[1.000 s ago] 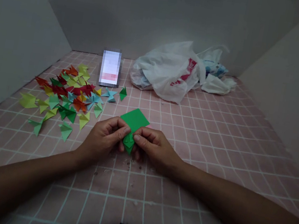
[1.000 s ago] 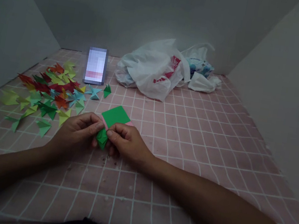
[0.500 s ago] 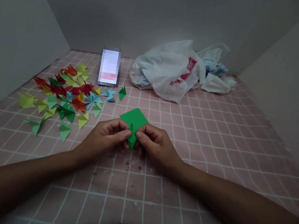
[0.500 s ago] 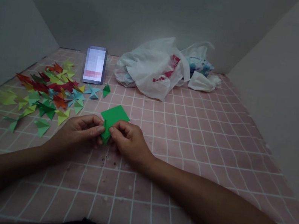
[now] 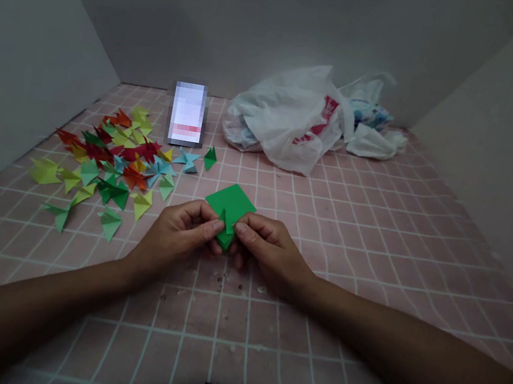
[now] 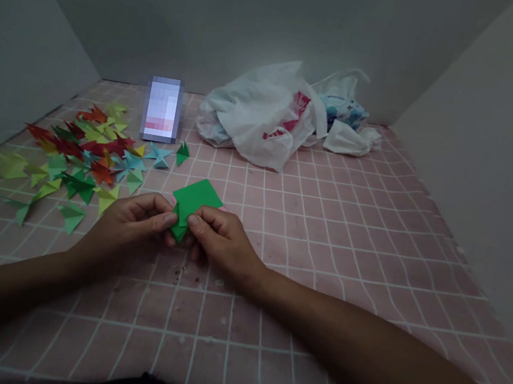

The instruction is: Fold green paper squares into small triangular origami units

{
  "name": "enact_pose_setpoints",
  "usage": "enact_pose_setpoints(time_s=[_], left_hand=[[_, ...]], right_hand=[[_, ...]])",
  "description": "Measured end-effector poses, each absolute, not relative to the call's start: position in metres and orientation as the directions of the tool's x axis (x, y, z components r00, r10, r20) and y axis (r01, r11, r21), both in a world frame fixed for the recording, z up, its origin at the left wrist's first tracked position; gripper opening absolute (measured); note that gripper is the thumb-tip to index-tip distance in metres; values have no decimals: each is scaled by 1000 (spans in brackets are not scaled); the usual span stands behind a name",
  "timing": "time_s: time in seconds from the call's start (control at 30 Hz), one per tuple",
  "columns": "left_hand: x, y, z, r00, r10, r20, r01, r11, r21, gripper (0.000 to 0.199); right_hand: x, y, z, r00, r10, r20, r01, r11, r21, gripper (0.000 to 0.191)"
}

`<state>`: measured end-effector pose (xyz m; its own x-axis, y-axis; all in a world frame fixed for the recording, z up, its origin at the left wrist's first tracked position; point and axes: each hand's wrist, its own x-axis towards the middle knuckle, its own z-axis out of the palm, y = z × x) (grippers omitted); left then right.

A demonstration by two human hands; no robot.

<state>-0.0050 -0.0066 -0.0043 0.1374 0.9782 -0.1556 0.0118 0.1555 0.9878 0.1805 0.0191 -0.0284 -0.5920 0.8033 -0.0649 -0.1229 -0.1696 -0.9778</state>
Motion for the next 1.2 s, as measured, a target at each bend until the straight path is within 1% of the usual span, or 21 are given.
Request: enact_pose_setpoints(time_s=[0.13, 0.53, 0.63, 0.73, 0.8, 0.87, 0.97, 1.03, 1.2], left_hand=[[-4, -8, -4, 149, 977, -154, 6, 154, 988, 16], [-3, -10, -1, 135, 983, -122, 56, 116, 992, 16], [-2, -10, -1, 139, 985, -107, 68, 98, 993, 16], [-2, -10, -1, 153, 980, -131, 79, 119, 990, 15], [-3, -9, -1, 164, 972, -167, 80, 155, 985, 14], [-3, -9, -1, 172, 967, -189, 72, 179, 981, 14], [-3, -10, -1, 164, 969, -183, 53, 176, 983, 15], [-4, -11, 0, 156, 973, -169, 41, 164, 986, 16], [-3, -12, 2, 150, 978, -147, 44, 142, 989, 17]], right_hand=[[180, 20, -30, -609, 791, -63, -142, -187, -972, 33], [181, 20, -25, -610, 792, -34, -9, -50, -999, 30], [180, 19, -23, -586, 810, -14, 31, 5, -1000, 31], [180, 19, -22, -544, 839, 5, 69, 50, -996, 32], [180, 19, -22, -528, 849, -4, 74, 41, -996, 31], [180, 19, -23, -544, 839, -29, 41, -8, -999, 30], [180, 21, -25, -599, 799, -54, -50, -105, -993, 30], [180, 21, -27, -623, 780, -57, -85, -139, -987, 31], [181, 21, -26, -621, 782, -54, -60, -117, -991, 32]])
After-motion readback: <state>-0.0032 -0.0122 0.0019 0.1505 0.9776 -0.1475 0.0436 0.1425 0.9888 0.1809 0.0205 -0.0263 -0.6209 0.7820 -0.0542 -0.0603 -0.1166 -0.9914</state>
